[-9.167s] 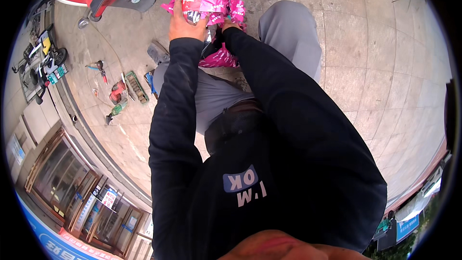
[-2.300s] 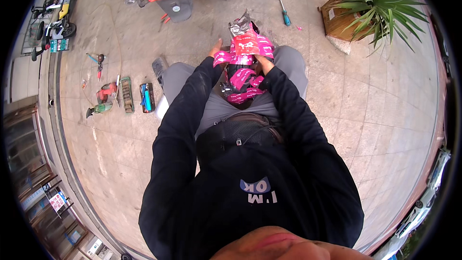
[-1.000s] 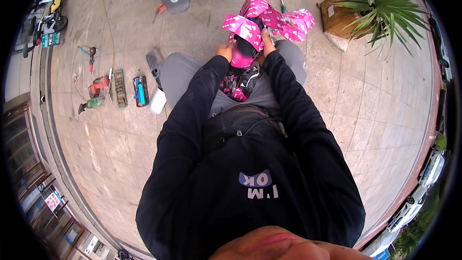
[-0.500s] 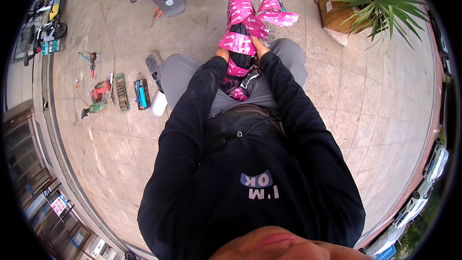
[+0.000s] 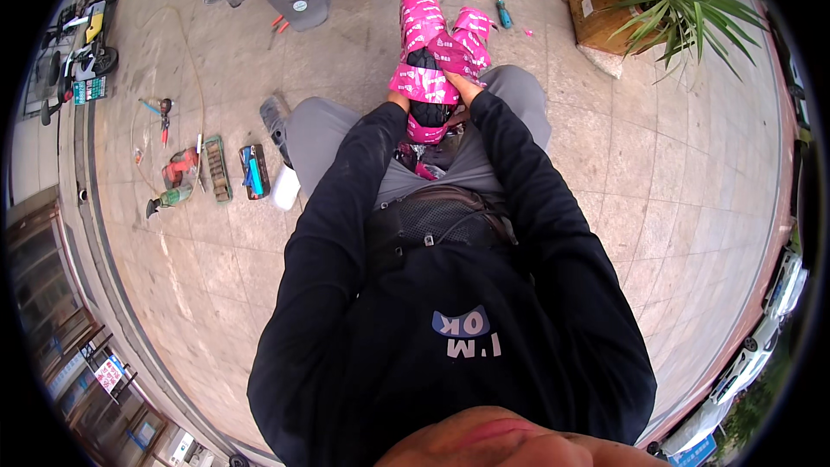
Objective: The person unwraps a new tire from pink packaging and removes the old tire from a scooter wheel. They then use a tire lever to pry the new tire onto the rim, working around the circumference to seat it. Finally, they retrieve a wrench and an air pressure gauge from a toolbox.
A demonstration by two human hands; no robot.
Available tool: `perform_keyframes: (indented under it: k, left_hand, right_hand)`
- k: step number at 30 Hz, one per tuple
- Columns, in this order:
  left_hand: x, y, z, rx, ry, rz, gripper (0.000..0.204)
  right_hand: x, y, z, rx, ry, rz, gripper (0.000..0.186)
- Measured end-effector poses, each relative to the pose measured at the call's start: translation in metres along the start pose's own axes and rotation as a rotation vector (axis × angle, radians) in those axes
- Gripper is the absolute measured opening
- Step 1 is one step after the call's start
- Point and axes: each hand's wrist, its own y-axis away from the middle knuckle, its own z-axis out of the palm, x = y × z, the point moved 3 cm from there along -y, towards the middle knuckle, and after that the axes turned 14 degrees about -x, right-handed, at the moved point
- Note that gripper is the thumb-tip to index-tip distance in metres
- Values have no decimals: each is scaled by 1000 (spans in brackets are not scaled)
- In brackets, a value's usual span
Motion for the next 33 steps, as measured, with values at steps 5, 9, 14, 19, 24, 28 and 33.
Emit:
perform_keyframes:
  k: [5,9,14,19,24,28,33]
  left_hand:
    - [-15,8,-10,18,-42,-4,36]
    - [2,4,-11,60,-192,105,36]
    - [61,48,-20,288,162,114,30]
    - [71,73,-27,194,634,52,27]
    - [75,49,-29,-370,1465,-296,48]
    - [123,52,-20,-465,-520,369,55]
    - [126,13,26,-584,507,-261,62]
  right_hand:
    - [-55,13,31,158,-424,268,80]
    - [-49,9,14,335,-357,95,90]
    - [-75,36,18,439,136,321,71]
    - [-98,38,28,341,1347,-126,38]
    - [-170,71,62,86,-34,-278,24]
    - [-268,111,86,71,-340,-384,28]
    - [-331,169,2,437,-193,-539,39]
